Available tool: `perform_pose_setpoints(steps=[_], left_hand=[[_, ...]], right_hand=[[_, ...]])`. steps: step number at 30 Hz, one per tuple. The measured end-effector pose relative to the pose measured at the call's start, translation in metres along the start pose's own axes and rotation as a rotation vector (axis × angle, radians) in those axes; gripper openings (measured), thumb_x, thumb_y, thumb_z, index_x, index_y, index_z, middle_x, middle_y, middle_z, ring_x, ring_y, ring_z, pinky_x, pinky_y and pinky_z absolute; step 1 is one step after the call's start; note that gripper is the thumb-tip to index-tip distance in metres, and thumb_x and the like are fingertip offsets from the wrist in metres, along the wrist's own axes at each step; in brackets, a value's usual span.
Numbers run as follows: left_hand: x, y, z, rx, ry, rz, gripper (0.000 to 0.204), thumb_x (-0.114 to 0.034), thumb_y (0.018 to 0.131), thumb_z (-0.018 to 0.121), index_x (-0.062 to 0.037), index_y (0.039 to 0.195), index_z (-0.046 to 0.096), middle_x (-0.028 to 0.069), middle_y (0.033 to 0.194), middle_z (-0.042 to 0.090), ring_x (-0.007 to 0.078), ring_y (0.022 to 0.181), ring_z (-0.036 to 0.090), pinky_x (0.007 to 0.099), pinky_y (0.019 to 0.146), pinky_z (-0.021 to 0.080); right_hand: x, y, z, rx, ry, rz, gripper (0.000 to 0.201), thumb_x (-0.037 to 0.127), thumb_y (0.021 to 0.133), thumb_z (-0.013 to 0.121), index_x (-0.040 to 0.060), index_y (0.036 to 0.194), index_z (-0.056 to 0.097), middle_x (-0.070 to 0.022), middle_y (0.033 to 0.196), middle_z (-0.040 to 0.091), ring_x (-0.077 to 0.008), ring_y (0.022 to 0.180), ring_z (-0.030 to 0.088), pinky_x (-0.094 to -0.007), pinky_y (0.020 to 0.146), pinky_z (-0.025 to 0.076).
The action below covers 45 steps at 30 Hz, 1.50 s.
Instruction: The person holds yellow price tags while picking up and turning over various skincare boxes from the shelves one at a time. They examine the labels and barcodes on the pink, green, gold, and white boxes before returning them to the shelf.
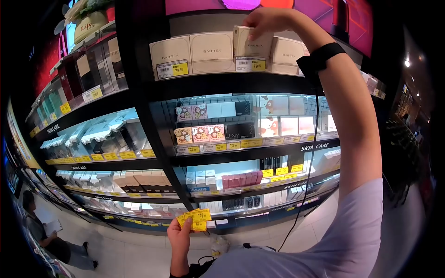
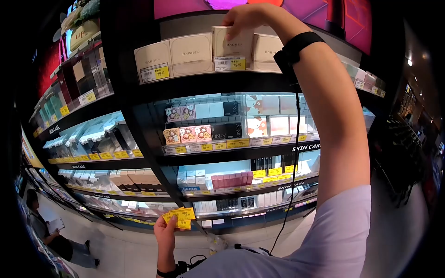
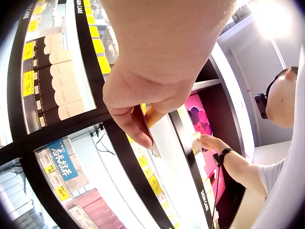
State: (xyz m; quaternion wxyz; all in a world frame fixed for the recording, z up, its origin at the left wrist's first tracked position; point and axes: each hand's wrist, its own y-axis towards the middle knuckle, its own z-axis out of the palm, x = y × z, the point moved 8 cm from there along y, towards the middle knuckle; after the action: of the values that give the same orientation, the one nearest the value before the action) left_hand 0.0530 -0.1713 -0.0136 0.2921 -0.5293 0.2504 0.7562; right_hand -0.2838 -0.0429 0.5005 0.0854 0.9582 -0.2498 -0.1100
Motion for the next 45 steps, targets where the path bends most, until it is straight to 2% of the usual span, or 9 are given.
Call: perform_pose_setpoints(steps=[10,12,15,18,20,22,25,26,45], left_hand=[[0.001,-0.004,0.016,0.041,-0.009,-0.021,0.018,-0.006,0.093,0.060,0.0081,0.104,0.059,0.0139,0.091,0.068,0.0163,0.072,0.069,0.0252,0.056,0.058],[0.004,-0.003,0.019,0.059,0.003,-0.035,0.018,-0.006,0.093,0.059,0.0081,0.104,0.059,0.0141,0.090,0.068,0.0163,0.072,0.069,0.0252,0.056,0.058],[-0.001,0.000,0.031,0.116,0.006,-0.021,0.017,-0.006,0.094,0.059,0.0076,0.104,0.058,0.0142,0.092,0.068,0.0161,0.073,0.069,0.0246,0.057,0.059],[0.006,0.004,0.037,0.144,0.025,-0.045,0.017,-0.007,0.094,0.058,0.0062,0.105,0.058,0.0141,0.094,0.068,0.0159,0.073,0.069,0.0249,0.057,0.058],[0.014,0.004,0.042,0.181,0.057,-0.060,0.018,-0.008,0.095,0.058,0.0060,0.106,0.058,0.0142,0.095,0.068,0.0163,0.073,0.068,0.0253,0.057,0.058],[0.013,0.004,0.053,0.230,0.085,-0.070,0.019,-0.009,0.095,0.057,0.0058,0.107,0.057,0.0143,0.095,0.067,0.0168,0.073,0.068,0.0256,0.057,0.057],[0.006,0.002,0.062,0.203,0.089,-0.053,0.023,-0.013,0.096,0.056,0.0055,0.110,0.055,0.0151,0.095,0.067,0.0179,0.073,0.068,0.0252,0.057,0.056],[0.007,0.003,0.064,0.220,0.106,-0.063,0.023,-0.013,0.096,0.056,0.0055,0.110,0.055,0.0151,0.095,0.067,0.0179,0.073,0.068,0.0252,0.057,0.056],[0.016,0.016,0.063,0.195,0.072,-0.075,0.021,-0.014,0.096,0.057,0.0043,0.107,0.055,0.0156,0.094,0.067,0.0177,0.073,0.068,0.0252,0.057,0.056]], right_hand=[[-0.004,-0.121,-0.059,-0.492,0.408,-0.299,0.044,0.023,0.085,0.072,-0.0004,0.121,0.060,-0.0056,0.105,0.067,-0.0139,0.095,0.060,-0.0285,0.084,0.049],[-0.015,-0.150,-0.042,-0.641,0.571,-0.463,0.045,0.020,0.090,0.067,0.0043,0.130,0.055,-0.0104,0.121,0.063,-0.0210,0.110,0.060,-0.0352,0.100,0.045],[-0.018,-0.180,0.008,-0.483,0.976,-0.597,0.048,0.022,0.093,0.062,0.0034,0.135,0.049,-0.0116,0.130,0.057,-0.0216,0.123,0.053,-0.0373,0.106,0.040],[0.000,-0.193,0.062,-0.191,1.301,-0.622,0.057,0.038,0.094,0.057,-0.0030,0.133,0.051,-0.0147,0.120,0.063,-0.0192,0.107,0.063,-0.0294,0.083,0.054],[0.019,-0.207,0.103,0.075,1.435,-0.570,0.055,0.037,0.096,0.053,-0.0089,0.126,0.053,-0.0128,0.078,0.058,-0.0177,0.069,0.056,-0.0337,0.069,0.051],[0.040,-0.223,0.114,0.119,1.259,-0.737,0.052,0.037,0.094,0.055,-0.0109,0.116,0.060,-0.0146,0.072,0.061,-0.0180,0.060,0.056,-0.0292,0.058,0.049],[0.024,-0.229,0.156,0.059,1.537,-0.303,0.052,0.035,0.091,0.062,-0.0132,0.111,0.063,-0.0249,0.098,0.068,-0.0204,0.075,0.068,-0.0253,0.056,0.053],[0.036,-0.219,0.166,0.530,1.503,-0.542,0.053,0.035,0.091,0.062,-0.0120,0.117,0.061,-0.0239,0.108,0.067,-0.0202,0.085,0.070,-0.0230,0.064,0.055],[0.041,-0.198,0.187,0.728,1.376,-0.484,0.053,0.035,0.092,0.060,-0.0094,0.121,0.060,-0.0229,0.117,0.064,-0.0198,0.092,0.069,-0.0226,0.068,0.055]])
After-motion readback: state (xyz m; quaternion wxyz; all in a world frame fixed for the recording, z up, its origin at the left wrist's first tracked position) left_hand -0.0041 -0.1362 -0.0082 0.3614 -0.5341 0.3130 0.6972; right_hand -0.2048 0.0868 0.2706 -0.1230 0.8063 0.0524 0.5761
